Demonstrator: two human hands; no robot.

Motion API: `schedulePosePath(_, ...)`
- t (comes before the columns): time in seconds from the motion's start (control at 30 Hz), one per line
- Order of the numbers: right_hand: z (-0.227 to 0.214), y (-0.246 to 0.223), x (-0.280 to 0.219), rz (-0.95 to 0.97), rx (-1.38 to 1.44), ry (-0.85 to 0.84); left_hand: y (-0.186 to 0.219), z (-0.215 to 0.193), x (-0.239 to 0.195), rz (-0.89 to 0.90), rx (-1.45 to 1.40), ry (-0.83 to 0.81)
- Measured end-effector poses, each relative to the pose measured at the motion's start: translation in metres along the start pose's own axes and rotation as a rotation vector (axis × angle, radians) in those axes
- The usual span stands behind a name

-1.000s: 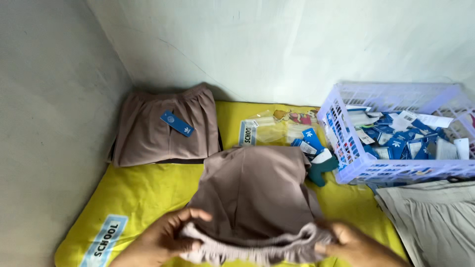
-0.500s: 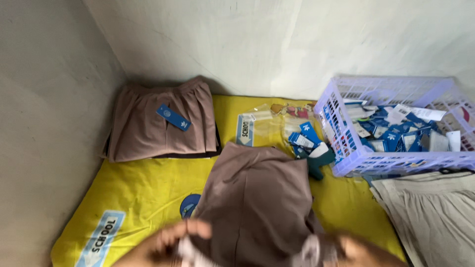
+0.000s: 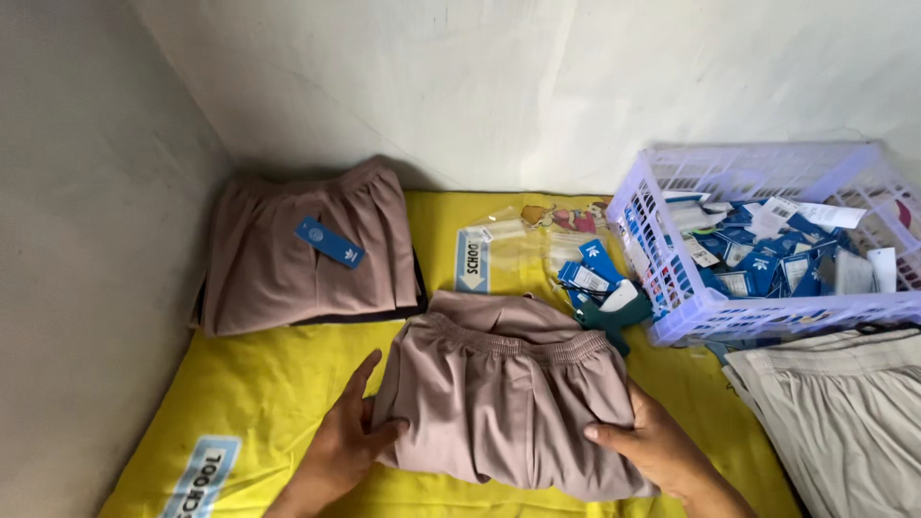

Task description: The person attaches blue tags to the waistbands of several pairs of shorts using a teal handheld stapler. They handle black, brown, and beige shorts one at a time, folding and stapling the tags in place on a yellow cloth surface.

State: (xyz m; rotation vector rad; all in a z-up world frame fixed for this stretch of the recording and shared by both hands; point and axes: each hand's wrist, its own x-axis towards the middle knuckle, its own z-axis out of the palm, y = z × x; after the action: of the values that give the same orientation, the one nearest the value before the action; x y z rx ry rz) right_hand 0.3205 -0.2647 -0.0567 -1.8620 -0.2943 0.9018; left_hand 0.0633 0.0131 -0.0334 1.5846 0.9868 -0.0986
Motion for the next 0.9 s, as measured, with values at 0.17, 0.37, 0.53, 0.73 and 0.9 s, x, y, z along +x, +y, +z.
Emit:
schedulePosePath(0.17, 0.012, -0.081, -0.022, 0.076, -0.255, 0.151, 0.003, 0.004, 0.021, 0.588, -0.418, 0.118)
schedulePosePath(0.37, -0.006, -0.084, -0.001, -0.455, 0.521, 0.237, 0.037, -0.016, 0.032, 1.013, -0.52, 0.3)
schedulePosePath(0.53, 0.011, -0.109, -0.025, -0.245, -0.2, 0.413, 0.054, -0.03, 0.025, 0.479, -0.394, 0.196)
schedulePosePath(0.73, 0.032, 0.002, -0.024, -0.814, -0.957, 0.329, 0.024, -0.01, 0.002, 0.059, 0.171, 0.174)
schedulePosePath(0.9, 0.027, 0.024, -0.005, -0.985, -1.308, 0.331, -0.027, -0.003, 0.03, 0.62, 0.313, 0.116)
